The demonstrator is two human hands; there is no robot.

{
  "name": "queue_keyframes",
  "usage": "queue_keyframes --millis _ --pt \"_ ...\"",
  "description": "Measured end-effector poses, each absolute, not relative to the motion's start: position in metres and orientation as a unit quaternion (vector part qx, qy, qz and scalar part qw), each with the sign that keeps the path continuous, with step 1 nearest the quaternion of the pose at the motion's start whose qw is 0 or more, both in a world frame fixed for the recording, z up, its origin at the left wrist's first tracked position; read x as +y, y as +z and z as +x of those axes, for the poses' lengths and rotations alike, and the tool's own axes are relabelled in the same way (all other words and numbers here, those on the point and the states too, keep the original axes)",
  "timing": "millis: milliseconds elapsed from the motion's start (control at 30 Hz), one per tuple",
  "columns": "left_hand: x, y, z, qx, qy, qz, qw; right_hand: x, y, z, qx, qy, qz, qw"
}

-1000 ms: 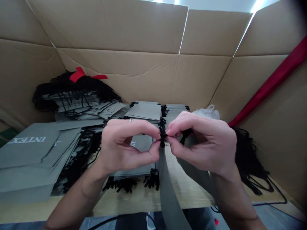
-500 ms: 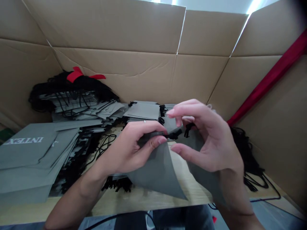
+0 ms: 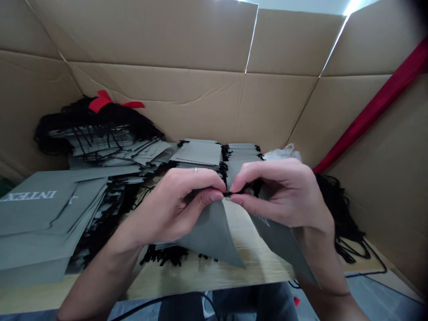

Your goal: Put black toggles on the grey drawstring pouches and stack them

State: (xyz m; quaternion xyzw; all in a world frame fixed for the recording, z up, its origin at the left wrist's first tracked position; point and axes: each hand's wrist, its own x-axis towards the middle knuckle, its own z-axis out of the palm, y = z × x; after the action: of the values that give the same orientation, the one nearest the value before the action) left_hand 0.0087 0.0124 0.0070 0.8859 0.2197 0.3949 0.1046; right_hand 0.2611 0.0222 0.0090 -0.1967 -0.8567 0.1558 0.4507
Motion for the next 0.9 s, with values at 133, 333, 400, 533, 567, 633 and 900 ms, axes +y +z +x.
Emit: queue_keyframes --millis 133,333,400,533,567,633,900 --pt "0.012 0.01 0.001 0.207 0.426 0.876 0.091 0.024 0.004 0.256 -0.826 0.184 -0.185 0.5" --pt "0.008 0.012 -0.003 0.238 0.419 0.874 0.059 0.024 0.001 0.252 -0.823 0.212 -0.195 0.49" --pt "0.006 0.011 -0.001 0.25 0.403 0.878 0.063 0.023 0.002 0.252 -0.827 0.207 -0.196 0.484" --pt "0.006 0.004 0.003 0.246 0.402 0.881 0.027 0.021 0.004 0.252 -0.822 0.199 -0.206 0.492" --pt "0.007 0.002 0.004 0.244 0.409 0.879 0.004 0.021 0.004 0.252 -0.823 0.191 -0.209 0.493" --pt "0.007 -0.001 0.007 0.235 0.419 0.876 -0.038 0.021 0.005 0.253 -0.826 0.176 -0.21 0.493" --pt "0.008 -0.009 0.016 0.226 0.495 0.837 0.062 0.023 0.006 0.253 -0.821 0.152 -0.192 0.516"
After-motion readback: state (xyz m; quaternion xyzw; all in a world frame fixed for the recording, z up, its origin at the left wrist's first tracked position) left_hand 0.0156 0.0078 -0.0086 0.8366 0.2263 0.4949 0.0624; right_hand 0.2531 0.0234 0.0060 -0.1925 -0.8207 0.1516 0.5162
